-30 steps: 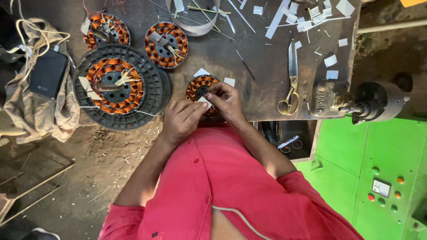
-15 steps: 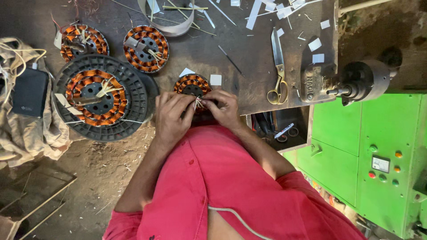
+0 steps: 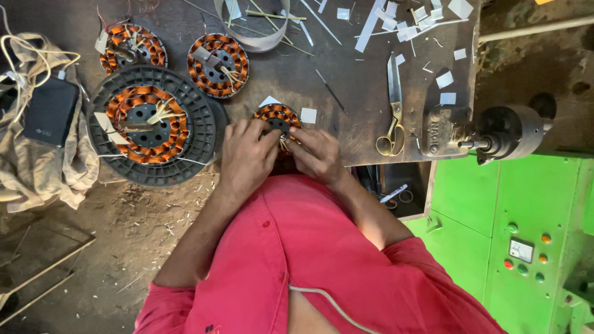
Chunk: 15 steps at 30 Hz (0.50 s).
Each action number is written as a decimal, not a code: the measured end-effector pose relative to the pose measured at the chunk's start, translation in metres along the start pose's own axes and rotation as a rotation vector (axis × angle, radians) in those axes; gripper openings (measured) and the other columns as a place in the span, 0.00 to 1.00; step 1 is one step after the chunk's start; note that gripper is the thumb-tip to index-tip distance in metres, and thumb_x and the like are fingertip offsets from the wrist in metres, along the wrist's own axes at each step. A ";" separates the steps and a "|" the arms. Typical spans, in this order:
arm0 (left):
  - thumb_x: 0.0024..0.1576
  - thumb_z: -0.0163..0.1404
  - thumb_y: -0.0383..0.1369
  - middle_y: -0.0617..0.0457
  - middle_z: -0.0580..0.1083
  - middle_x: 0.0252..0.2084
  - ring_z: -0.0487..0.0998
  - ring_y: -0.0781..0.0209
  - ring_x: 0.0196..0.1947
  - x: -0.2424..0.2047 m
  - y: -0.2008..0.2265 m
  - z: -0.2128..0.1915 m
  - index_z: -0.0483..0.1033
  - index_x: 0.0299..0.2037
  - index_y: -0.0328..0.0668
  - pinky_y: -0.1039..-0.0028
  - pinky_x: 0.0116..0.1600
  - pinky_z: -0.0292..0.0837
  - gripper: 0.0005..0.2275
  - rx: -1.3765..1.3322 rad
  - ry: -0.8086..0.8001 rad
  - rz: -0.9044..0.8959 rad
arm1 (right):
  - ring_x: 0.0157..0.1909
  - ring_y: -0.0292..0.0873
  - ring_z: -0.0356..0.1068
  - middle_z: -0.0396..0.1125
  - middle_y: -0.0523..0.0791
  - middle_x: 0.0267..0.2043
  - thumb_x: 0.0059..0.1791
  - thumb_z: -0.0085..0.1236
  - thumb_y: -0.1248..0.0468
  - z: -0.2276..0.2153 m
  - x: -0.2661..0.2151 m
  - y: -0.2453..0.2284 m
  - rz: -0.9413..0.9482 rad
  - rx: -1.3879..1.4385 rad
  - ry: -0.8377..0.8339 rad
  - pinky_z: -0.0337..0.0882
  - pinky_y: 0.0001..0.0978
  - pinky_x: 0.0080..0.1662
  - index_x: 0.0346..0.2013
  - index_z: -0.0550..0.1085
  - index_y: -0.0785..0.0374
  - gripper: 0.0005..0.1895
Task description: The person assembles small electrical components by hand, using scissors to trim wires and a marker to label paper tags. They place tags on the components and organize them on the workbench.
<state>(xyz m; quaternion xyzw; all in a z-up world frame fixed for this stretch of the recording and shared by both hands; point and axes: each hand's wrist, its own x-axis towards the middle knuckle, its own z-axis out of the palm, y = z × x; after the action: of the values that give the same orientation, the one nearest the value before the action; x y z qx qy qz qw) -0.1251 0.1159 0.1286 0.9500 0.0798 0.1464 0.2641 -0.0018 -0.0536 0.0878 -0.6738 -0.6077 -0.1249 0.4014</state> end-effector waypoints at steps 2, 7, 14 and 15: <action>0.54 0.58 0.30 0.52 0.72 0.44 0.70 0.52 0.47 0.000 -0.001 0.000 0.83 0.46 0.42 0.59 0.50 0.63 0.10 0.031 -0.024 0.034 | 0.47 0.54 0.77 0.73 0.55 0.51 0.42 0.65 0.75 -0.003 0.004 0.004 -0.043 0.001 -0.052 0.73 0.41 0.39 0.42 0.78 0.71 0.14; 0.55 0.58 0.29 0.52 0.73 0.46 0.70 0.52 0.49 -0.001 -0.004 0.005 0.82 0.45 0.42 0.59 0.52 0.63 0.09 0.004 -0.015 0.077 | 0.46 0.54 0.76 0.73 0.53 0.47 0.41 0.64 0.76 -0.001 0.008 0.008 0.043 0.070 -0.023 0.78 0.44 0.45 0.40 0.77 0.71 0.13; 0.56 0.58 0.29 0.51 0.74 0.53 0.69 0.49 0.57 -0.008 -0.007 0.020 0.81 0.46 0.42 0.58 0.59 0.63 0.09 -0.190 0.085 0.029 | 0.43 0.48 0.78 0.75 0.51 0.41 0.45 0.64 0.79 0.015 -0.014 -0.008 0.382 0.171 0.090 0.78 0.34 0.45 0.39 0.77 0.68 0.10; 0.56 0.58 0.29 0.51 0.74 0.53 0.69 0.49 0.58 -0.008 -0.008 0.021 0.81 0.46 0.42 0.57 0.60 0.63 0.09 -0.197 0.085 0.042 | 0.43 0.47 0.78 0.75 0.51 0.41 0.46 0.63 0.79 0.018 -0.018 -0.010 0.457 0.217 0.105 0.77 0.33 0.45 0.40 0.77 0.69 0.10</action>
<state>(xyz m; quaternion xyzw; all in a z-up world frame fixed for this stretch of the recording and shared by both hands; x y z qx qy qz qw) -0.1267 0.1105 0.1057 0.9138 0.0561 0.1993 0.3495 -0.0213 -0.0548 0.0685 -0.7392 -0.4276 0.0002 0.5203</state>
